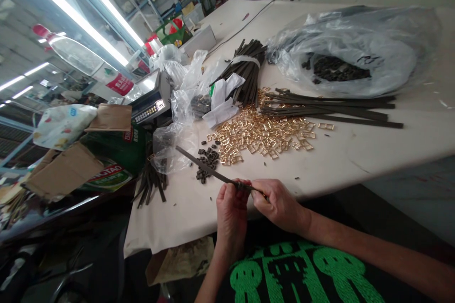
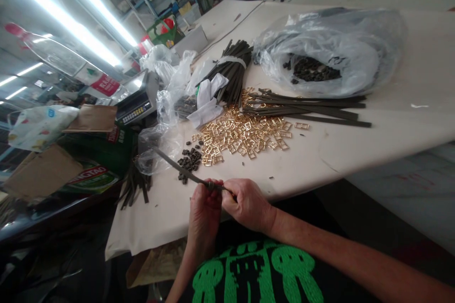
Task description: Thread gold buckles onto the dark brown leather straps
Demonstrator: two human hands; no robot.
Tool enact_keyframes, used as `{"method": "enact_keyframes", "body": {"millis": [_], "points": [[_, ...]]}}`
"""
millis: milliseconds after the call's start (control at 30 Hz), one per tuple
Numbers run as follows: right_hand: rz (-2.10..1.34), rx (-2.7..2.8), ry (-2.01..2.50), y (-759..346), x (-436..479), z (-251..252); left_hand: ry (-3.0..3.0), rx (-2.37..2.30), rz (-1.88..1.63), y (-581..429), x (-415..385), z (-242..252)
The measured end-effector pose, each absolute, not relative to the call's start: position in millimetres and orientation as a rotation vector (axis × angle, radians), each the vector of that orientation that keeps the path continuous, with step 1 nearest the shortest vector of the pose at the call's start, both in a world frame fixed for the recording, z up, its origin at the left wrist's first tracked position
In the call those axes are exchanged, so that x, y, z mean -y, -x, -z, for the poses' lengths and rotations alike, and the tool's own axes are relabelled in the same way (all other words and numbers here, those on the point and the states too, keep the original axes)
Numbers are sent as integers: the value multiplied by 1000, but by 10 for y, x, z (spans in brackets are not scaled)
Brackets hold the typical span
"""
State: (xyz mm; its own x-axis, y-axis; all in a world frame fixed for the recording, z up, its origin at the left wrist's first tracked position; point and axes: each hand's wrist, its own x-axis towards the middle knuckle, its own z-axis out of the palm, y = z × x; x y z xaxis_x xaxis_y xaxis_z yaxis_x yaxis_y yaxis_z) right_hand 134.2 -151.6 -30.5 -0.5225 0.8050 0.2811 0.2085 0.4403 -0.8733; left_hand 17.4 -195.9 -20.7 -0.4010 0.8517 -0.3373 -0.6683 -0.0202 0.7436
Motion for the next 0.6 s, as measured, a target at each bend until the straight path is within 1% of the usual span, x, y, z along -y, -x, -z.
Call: {"method": "enact_keyframes", "body": {"millis": [267,433,567,600], "points": [[-1076,1994,870,-1348,1576,285,-256,-1183,-1577,-199,2039,287],[-1040,2059,923,-1352,1570,272,-362,-1215,-1598,-209,2073,351],[-1100,2126,804,-1476,1553,358,-515,-1318,-1589,-226,2107,285],[-1069,2124,775,-1521,1541,416,-539,-1335,-1582,-236,2116,260]]}}
